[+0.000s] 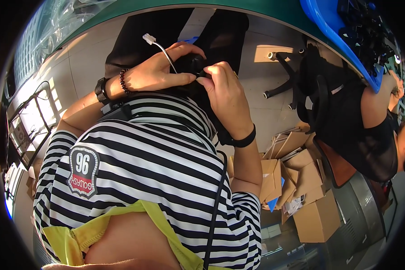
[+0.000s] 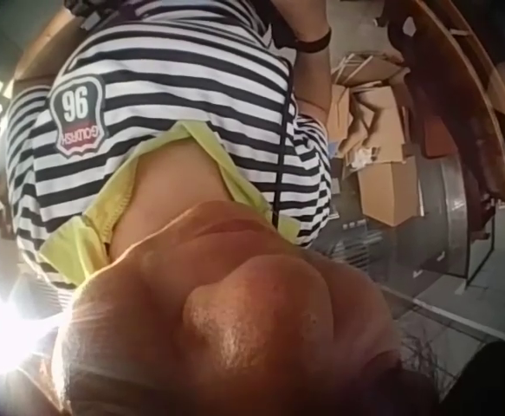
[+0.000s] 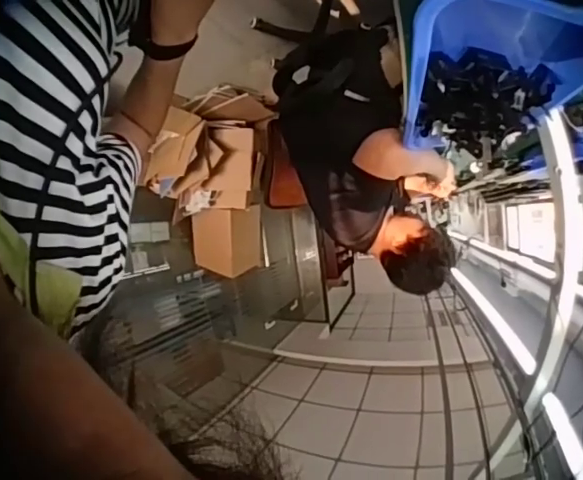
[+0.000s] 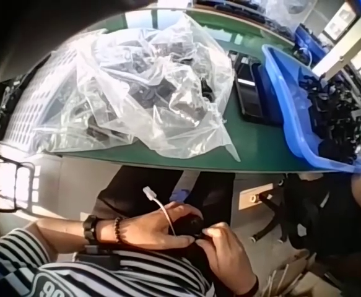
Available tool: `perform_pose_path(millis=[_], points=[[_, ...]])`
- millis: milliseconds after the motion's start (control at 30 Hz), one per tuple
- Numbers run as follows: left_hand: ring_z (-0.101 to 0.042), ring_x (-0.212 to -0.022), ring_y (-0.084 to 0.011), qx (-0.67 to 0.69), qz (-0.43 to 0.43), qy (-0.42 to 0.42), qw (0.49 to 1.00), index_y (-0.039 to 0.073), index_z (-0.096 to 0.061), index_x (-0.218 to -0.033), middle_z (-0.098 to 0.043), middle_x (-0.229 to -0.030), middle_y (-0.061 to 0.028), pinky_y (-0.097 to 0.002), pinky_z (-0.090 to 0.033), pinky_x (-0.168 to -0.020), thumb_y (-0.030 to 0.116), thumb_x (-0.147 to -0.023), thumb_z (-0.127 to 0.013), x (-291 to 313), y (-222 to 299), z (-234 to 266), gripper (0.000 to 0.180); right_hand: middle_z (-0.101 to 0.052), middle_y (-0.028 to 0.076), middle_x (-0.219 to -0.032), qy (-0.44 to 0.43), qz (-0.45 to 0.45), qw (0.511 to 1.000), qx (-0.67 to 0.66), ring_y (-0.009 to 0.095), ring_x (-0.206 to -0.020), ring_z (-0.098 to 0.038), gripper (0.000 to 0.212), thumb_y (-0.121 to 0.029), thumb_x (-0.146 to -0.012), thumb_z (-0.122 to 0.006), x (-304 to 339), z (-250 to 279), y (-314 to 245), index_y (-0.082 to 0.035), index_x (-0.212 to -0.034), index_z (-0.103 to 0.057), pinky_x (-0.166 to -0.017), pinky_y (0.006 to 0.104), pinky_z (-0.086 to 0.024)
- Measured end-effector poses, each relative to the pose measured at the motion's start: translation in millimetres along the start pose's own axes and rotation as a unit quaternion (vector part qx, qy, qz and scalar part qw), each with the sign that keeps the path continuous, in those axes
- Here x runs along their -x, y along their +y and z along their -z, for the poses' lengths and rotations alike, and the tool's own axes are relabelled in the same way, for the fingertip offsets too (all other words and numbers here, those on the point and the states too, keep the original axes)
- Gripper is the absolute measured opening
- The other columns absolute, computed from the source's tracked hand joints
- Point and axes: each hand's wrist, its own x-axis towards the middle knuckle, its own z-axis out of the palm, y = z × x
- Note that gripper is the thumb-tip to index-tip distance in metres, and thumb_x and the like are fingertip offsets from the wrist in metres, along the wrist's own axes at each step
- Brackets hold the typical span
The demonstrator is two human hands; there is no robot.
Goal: The person picks up a black plastic housing and a wire, then inserts the wire into the housing. They pick up a small black component from a plastic bag and press it into the housing before placing the assembled unit onto a blue and white tray.
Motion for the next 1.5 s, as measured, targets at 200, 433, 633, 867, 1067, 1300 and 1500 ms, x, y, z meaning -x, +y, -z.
perform_pose_path(millis=[200, 433, 633, 867, 1067, 1300, 1500], points=[[-0.053, -0.114, -0.0256, -0.036, -0.052, 0.04, 0.997, 0.005, -0.053, -0.135, -0.053, -0.123, -0.0144, -0.0346, -0.044, -0.095, 0.031, -0.085, -0.071, -1.3, -7.4, -2.7, 0.059, -0.06, 0.016, -0.086, -0.029, -0.056, 0.998, 0.027, 0.035, -0.071, -0.059, 0.015, -0.014, -0.098, -0.063, -6.7, -2.9, -5.8, 0.0, -0.098, -0.057, -0.063, 0.0405, -0.048], [-0.054, -0.122, -0.0236, -0.021, -0.03, 0.065, 0.997, 0.006, -0.054, -0.135, -0.055, -0.129, -0.0131, -0.0343, -0.041, -0.107, 0.028, -0.084, -0.076, -0.2, -5.2, 0.5, 0.06, -0.055, 0.016, -0.071, -0.1, -0.162, 0.981, -0.022, 0.035, -0.062, -0.056, 0.022, -0.021, -0.101, -0.061, -12.2, -2.6, -6.0, -0.002, -0.093, -0.055, -0.057, 0.0404, -0.044], [-0.059, -0.114, -0.0224, 0.037, 0.057, -0.001, 0.998, 0.006, -0.054, -0.136, -0.059, -0.124, -0.013, -0.0322, -0.046, -0.102, 0.032, -0.08, -0.08, -1.4, -2.2, 4.2, 0.066, -0.06, 0.013, -0.076, -0.04, -0.073, 0.997, -0.009, 0.033, -0.06, -0.059, 0.027, -0.024, -0.1, -0.061, -13.0, -4.9, -0.1, -0.002, -0.088, -0.054, -0.052, 0.0402, -0.045], [-0.057, -0.12, -0.0246, -0.036, -0.004, 0.014, 0.999, 0.005, -0.053, -0.138, -0.058, -0.127, -0.0145, -0.0346, -0.044, -0.105, 0.033, -0.08, -0.081, 1.4, -3.2, 1.2, 0.07, -0.061, 0.014, -0.076, -0.073, -0.088, 0.993, 0.004, 0.034, -0.06, -0.059, 0.031, -0.028, -0.1, -0.061, -13.7, -1.8, -1.8, -0.002, -0.084, -0.054, -0.052, 0.0402, -0.046], [-0.055, -0.123, -0.0267, -0.118, -0.036, 0.044, 0.991, 0.004, -0.052, -0.138, -0.058, -0.129, -0.0155, -0.0353, -0.043, -0.106, 0.034, -0.08, -0.081, 1.7, -6.6, -1.5, 0.072, -0.062, 0.014, -0.076, -0.156, -0.236, 0.959, -0.009, 0.035, -0.061, -0.061, 0.035, -0.032, -0.1, -0.061, -18.2, -2.6, -7.0, -0.001, -0.084, -0.055, -0.054, 0.041, -0.048], [-0.059, -0.115, -0.0252, -0.022, 0.023, -0.003, 0.999, 0.004, -0.053, -0.137, -0.063, -0.122, -0.0144, -0.0342, -0.046, -0.101, 0.04, -0.08, -0.082, -6.0, -11.8, 5.6, 0.073, -0.055, 0.015, -0.068, -0.035, -0.073, 0.997, 0.006, 0.036, -0.063, -0.056, 0.028, -0.026, -0.104, -0.056, -14.3, -3.4, -3.2, -0.001, -0.09, -0.057, -0.058, 0.0411, -0.044], [-0.062, -0.108, -0.0237, -0.011, 0.065, -0.062, 0.996, 0.001, -0.053, -0.136, -0.066, -0.113, -0.0145, -0.0324, -0.047, -0.097, 0.048, -0.082, -0.08, -16.2, -11.7, 13.9, 0.076, -0.055, 0.016, -0.071, -0.076, -0.028, 0.997, 0.004, 0.038, -0.069, -0.058, 0.026, -0.024, -0.105, -0.053, -22.8, 3.2, 10.6, 0.0, -0.094, -0.056, -0.062, 0.0406, -0.045]])
